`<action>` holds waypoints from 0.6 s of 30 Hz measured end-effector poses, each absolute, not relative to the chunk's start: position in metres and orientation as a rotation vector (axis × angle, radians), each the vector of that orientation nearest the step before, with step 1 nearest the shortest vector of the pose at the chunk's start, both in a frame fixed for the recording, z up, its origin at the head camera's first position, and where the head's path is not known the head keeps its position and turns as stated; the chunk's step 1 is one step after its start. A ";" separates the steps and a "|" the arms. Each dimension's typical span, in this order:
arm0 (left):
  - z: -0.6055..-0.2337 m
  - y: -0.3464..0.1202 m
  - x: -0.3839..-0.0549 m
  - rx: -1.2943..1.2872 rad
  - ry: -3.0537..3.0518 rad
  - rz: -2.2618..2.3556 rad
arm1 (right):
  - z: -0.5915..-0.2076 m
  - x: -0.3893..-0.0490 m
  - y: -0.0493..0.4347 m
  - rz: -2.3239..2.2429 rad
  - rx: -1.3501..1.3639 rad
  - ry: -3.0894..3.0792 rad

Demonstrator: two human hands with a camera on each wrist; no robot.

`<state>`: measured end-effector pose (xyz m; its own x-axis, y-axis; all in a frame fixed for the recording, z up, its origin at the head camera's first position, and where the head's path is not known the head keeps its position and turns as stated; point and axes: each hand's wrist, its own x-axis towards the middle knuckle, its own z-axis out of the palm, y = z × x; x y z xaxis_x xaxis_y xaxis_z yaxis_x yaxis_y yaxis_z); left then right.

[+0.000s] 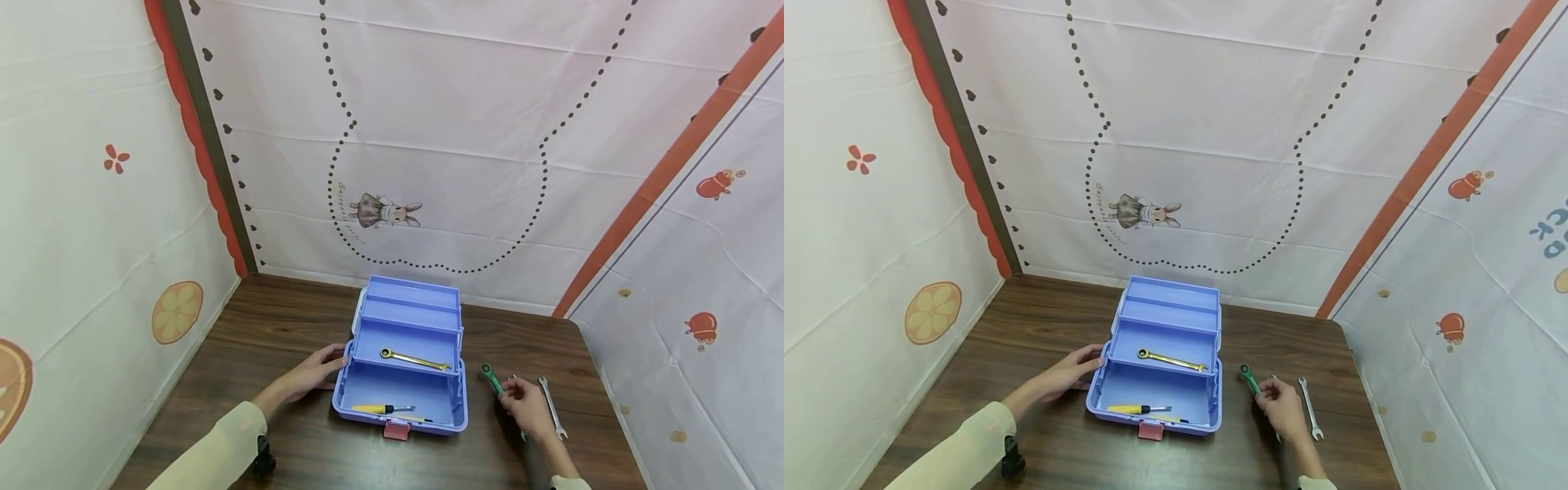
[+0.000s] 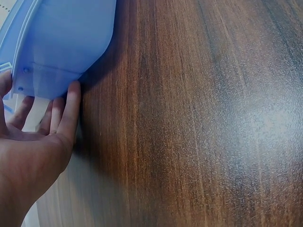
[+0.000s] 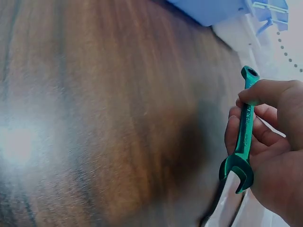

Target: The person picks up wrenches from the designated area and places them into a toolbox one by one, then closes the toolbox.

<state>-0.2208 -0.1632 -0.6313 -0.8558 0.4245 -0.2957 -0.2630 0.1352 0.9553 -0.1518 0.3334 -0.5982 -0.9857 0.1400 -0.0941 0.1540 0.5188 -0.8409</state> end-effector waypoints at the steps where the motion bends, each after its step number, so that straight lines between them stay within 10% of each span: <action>1: -0.631 -0.163 -0.221 0.155 1.911 1.772 | -0.596 -0.152 0.332 -1.520 0.260 2.719; 18: -0.634 -0.164 -0.222 0.147 1.916 1.771 | -0.554 -0.157 0.328 -1.367 -0.005 2.850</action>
<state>-0.2219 -0.1636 -0.6340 -0.8577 0.4186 -0.2986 -0.2648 0.1383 0.9543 -0.1573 0.3284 -0.5543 -0.9998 0.0052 0.0185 -0.0112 0.6261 -0.7796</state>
